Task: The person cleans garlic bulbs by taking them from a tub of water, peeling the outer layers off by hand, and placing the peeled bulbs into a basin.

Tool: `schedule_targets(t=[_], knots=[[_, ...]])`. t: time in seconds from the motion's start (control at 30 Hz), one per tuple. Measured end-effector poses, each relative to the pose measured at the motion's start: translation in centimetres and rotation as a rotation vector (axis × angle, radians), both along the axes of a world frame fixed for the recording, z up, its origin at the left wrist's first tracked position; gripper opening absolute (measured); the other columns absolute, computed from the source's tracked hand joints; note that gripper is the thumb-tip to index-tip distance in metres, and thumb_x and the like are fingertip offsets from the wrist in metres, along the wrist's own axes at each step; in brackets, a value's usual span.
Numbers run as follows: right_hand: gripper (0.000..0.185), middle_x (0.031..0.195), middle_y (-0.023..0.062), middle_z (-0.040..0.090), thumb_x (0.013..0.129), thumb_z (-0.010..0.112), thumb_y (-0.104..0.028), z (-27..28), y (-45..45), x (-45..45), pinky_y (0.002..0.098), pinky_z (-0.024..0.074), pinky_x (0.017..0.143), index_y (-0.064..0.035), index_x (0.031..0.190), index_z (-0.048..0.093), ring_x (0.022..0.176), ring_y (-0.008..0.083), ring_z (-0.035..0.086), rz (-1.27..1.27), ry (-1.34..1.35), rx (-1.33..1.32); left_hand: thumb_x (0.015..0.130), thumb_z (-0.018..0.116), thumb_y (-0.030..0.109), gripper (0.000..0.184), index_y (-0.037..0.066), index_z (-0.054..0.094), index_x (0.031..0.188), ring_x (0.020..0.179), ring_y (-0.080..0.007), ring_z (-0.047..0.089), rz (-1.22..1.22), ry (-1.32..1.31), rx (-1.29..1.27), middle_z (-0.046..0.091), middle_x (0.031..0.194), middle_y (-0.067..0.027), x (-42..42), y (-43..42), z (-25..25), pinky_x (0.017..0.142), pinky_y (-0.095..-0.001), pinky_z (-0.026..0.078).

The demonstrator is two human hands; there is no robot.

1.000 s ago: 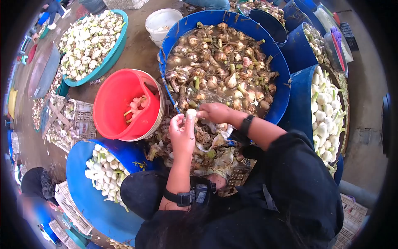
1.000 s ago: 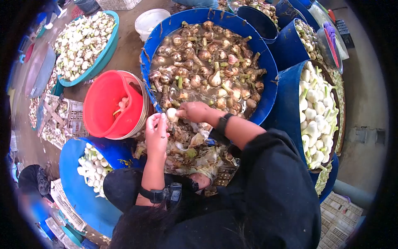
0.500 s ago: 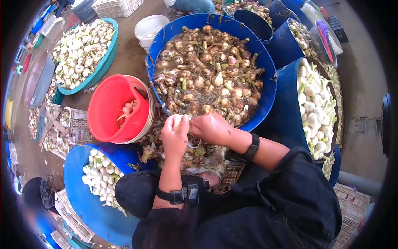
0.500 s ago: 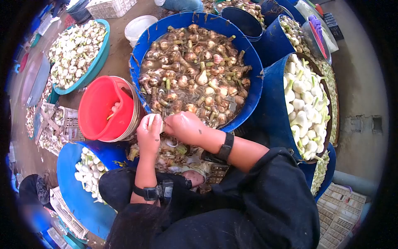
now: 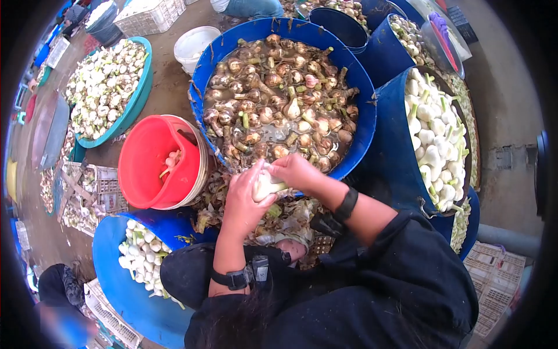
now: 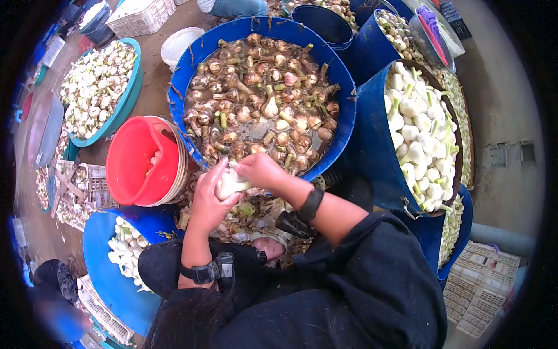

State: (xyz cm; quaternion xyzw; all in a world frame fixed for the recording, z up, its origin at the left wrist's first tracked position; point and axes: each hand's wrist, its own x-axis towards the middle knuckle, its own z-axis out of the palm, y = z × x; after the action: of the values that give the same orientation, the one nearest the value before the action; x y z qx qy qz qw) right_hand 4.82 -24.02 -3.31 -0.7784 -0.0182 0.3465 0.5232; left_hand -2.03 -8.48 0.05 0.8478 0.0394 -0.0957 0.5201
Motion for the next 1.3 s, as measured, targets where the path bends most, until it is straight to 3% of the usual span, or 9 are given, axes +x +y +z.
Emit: schedule_targets(t=[0.13, 0.23, 0.4, 0.47, 0.63, 0.8, 0.87, 1.0, 1.3], knots=[[0.023, 0.075, 0.0027, 0.062, 0.090, 0.049, -0.020, -0.8, -0.6, 0.2, 0.0271, 0.0460, 0.055, -0.0017, 0.086, 0.062, 0.062, 0.0111, 0.056, -0.217, 0.464, 0.336, 0.073, 0.060, 0.001, 0.032, 0.003, 0.060, 0.105, 0.109, -0.0302, 0.050, -0.195, -0.526, 0.461, 0.052, 0.119, -0.0150, -0.2, -0.4, -1.0, 0.093, -0.0384, 0.039], [0.019, 0.086, 0.0039, 0.061, 0.092, 0.044, -0.018, 1.4, 0.0, -0.8, 0.0255, 0.0464, 0.058, -0.0040, 0.098, 0.055, 0.069, 0.0106, 0.055, -0.471, 0.639, 0.643, 0.073, 0.059, -0.003, 0.024, 0.002, 0.062, 0.097, 0.110, -0.0307, 0.052, 0.158, -0.281, -0.233, 0.056, 0.114, -0.0175, -0.2, -0.6, -2.0, 0.092, -0.0366, 0.040], [0.019, 0.086, 0.0050, 0.061, 0.091, 0.044, -0.018, 1.9, -1.8, -2.5, 0.0245, 0.0457, 0.059, -0.0057, 0.101, 0.054, 0.069, 0.0102, 0.055, -0.530, 0.817, 1.034, 0.079, 0.057, -0.002, 0.012, 0.000, 0.055, 0.090, 0.110, -0.0240, 0.052, 0.083, -0.424, -0.211, 0.054, 0.117, -0.0171, 0.2, -0.7, -3.3, 0.090, -0.0333, 0.042], [0.019, 0.083, 0.0045, 0.060, 0.091, 0.046, -0.020, 2.6, -2.4, -3.5, 0.0222, 0.0437, 0.057, -0.0052, 0.097, 0.056, 0.071, 0.0095, 0.056, -0.215, 0.451, 0.950, 0.085, 0.054, 0.004, 0.016, 0.002, 0.047, 0.099, 0.106, -0.0231, 0.053, 0.450, -0.262, -0.892, 0.053, 0.118, -0.0164, 0.4, -1.1, -3.2, 0.086, -0.0327, 0.045], [0.030, 0.082, 0.0114, 0.061, 0.077, 0.065, -0.027, 1.9, -3.7, -7.1, 0.0318, 0.0464, 0.071, -0.0050, 0.098, 0.061, 0.075, 0.0199, 0.060, 0.551, -0.658, -0.078, 0.089, 0.050, 0.010, 0.018, 0.006, 0.042, 0.104, 0.099, -0.0197, 0.054, 0.679, -0.140, -1.154, 0.055, 0.106, -0.0132, 0.4, 1.1, -1.8, 0.086, -0.0311, 0.044], [0.029, 0.096, 0.0097, 0.060, 0.080, 0.063, -0.019, 4.5, -0.8, -1.4, 0.0272, 0.0464, 0.073, -0.0039, 0.105, 0.059, 0.086, 0.0125, 0.057, -0.054, -0.422, 0.199, 0.088, 0.047, 0.006, 0.016, 0.004, 0.042, 0.103, 0.099, -0.0213, 0.053, 0.329, -0.236, -0.870, 0.054, 0.104, -0.0137, -0.1, 0.0, -0.7, 0.087, -0.0347, 0.043], [0.023, 0.086, 0.0084, 0.060, 0.080, 0.062, -0.016, 4.5, -0.4, -0.5, 0.0268, 0.0454, 0.070, -0.0013, 0.097, 0.060, 0.081, 0.0128, 0.056, -0.035, -0.212, 0.429, 0.087, 0.048, 0.005, 0.016, 0.004, 0.042, 0.102, 0.097, -0.0200, 0.053, 0.312, -0.241, -0.846, 0.054, 0.102, -0.0127, -0.2, -0.6, -0.5, 0.086, -0.0337, 0.043], [0.014, 0.069, 0.0126, 0.050, 0.078, 0.059, -0.014, 4.5, -0.2, -2.5, 0.0394, 0.0421, 0.064, -0.0029, 0.073, 0.053, 0.070, 0.0312, 0.051, 0.192, -0.805, 0.158, 0.087, 0.049, 0.005, 0.015, 0.004, 0.043, 0.100, 0.086, -0.0161, 0.054, 0.526, -0.268, -0.784, 0.055, 0.093, -0.0092, -0.6, -0.1, -1.5, 0.078, -0.0296, 0.045], [0.016, 0.083, 0.0127, 0.055, 0.076, 0.058, -0.015, -1.3, -3.3, -8.0, 0.0395, 0.0462, 0.060, -0.0020, 0.083, 0.053, 0.071, 0.0296, 0.058, 0.564, -0.673, -0.382, 0.087, 0.048, 0.011, 0.009, 0.008, 0.039, 0.086, 0.049, -0.0039, 0.040, 1.016, -0.121, -0.767, 0.044, 0.064, 0.0014, 0.0, 0.9, -0.3, 0.043, -0.0183, 0.035]])
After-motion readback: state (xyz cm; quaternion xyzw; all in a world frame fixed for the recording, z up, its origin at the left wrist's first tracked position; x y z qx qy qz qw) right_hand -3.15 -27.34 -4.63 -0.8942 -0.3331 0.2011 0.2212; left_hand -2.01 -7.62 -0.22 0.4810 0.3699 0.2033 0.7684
